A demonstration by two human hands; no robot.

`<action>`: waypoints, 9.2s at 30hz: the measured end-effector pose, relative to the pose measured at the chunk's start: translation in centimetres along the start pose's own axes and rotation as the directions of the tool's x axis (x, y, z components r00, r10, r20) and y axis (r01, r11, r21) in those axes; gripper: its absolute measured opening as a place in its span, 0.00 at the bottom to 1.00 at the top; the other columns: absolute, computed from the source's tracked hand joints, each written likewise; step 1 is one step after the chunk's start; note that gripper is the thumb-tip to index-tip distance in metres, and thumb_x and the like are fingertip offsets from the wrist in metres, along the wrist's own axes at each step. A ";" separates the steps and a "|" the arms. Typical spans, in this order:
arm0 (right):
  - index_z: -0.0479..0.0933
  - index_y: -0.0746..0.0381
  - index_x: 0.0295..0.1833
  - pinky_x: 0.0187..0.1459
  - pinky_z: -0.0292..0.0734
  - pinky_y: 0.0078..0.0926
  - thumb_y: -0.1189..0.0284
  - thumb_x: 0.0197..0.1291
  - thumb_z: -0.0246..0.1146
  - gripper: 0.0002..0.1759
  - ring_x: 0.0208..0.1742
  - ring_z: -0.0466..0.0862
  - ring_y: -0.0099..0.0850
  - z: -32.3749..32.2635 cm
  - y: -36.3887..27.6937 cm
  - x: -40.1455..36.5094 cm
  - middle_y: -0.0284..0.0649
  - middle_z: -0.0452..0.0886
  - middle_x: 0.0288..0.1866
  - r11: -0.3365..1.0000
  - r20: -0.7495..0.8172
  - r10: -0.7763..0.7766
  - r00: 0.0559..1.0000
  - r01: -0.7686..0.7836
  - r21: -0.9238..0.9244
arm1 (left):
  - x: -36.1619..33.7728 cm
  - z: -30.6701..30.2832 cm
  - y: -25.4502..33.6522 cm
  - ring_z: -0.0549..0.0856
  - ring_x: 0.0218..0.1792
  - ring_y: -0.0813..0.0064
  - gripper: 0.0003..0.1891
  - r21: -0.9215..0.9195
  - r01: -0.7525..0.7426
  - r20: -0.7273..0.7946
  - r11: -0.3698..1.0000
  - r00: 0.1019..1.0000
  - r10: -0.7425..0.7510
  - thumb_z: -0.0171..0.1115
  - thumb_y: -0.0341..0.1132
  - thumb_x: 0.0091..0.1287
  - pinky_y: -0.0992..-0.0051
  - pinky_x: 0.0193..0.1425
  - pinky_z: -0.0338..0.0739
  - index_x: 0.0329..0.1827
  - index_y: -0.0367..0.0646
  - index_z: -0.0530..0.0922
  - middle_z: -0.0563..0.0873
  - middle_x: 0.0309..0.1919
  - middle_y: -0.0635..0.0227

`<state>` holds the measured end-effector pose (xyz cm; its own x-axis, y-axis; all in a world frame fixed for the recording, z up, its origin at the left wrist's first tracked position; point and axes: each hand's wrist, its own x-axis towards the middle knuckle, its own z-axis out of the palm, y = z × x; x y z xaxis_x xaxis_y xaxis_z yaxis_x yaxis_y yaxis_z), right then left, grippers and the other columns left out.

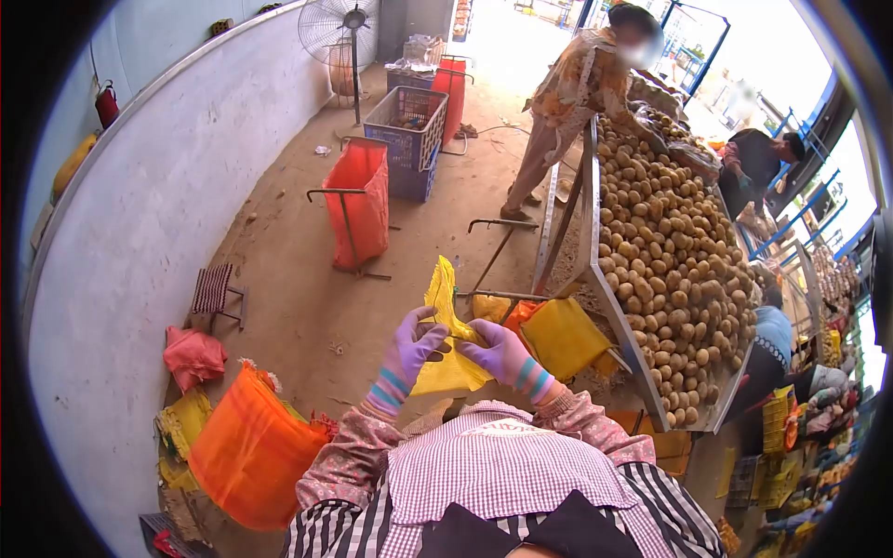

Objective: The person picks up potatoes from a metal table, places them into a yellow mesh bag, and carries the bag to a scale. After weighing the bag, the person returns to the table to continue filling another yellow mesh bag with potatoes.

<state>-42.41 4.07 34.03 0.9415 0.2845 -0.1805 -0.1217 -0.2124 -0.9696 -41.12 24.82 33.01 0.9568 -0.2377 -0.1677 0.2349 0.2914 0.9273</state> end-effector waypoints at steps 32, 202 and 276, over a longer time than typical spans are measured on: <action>0.82 0.68 0.54 0.50 0.82 0.29 0.65 0.76 0.63 0.15 0.45 0.87 0.27 0.7 3.2 1.4 0.42 0.89 0.42 0.959 -0.162 -0.105 0.981 0.057 -0.277 | 0.7 -2.8 -6.9 0.88 0.43 0.78 0.12 0.039 0.132 0.040 0.990 0.990 -0.134 0.67 0.33 0.75 0.74 0.47 0.89 0.56 0.38 0.81 0.89 0.43 0.70; 0.80 0.55 0.61 0.62 0.79 0.48 0.52 0.71 0.57 0.23 0.61 0.86 0.50 -32.9 23.4 23.2 0.51 0.87 0.59 0.619 -0.425 0.597 0.680 -0.728 -0.296 | 45.8 3.7 -20.5 0.89 0.25 0.71 0.21 0.673 0.550 -0.235 0.494 0.793 -0.562 0.62 0.33 0.64 0.71 0.29 0.82 0.59 0.36 0.82 0.88 0.28 0.61; 0.85 0.65 0.47 0.48 0.83 0.40 0.59 0.70 0.63 0.18 0.40 0.90 0.44 -28.4 27.8 19.0 0.51 0.88 0.39 0.657 -0.453 0.744 0.491 -0.661 0.362 | 38.3 0.2 -26.3 0.82 0.53 0.72 0.18 0.431 0.695 -0.144 0.576 0.683 -0.716 0.65 0.42 0.69 0.67 0.67 0.68 0.57 0.41 0.86 0.90 0.49 0.68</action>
<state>-19.01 -23.00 8.38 0.5145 -0.4420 -0.7348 -0.8160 0.0110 -0.5779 -10.72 7.85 2.29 0.5096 -0.2375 -0.8270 0.7262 -0.3966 0.5615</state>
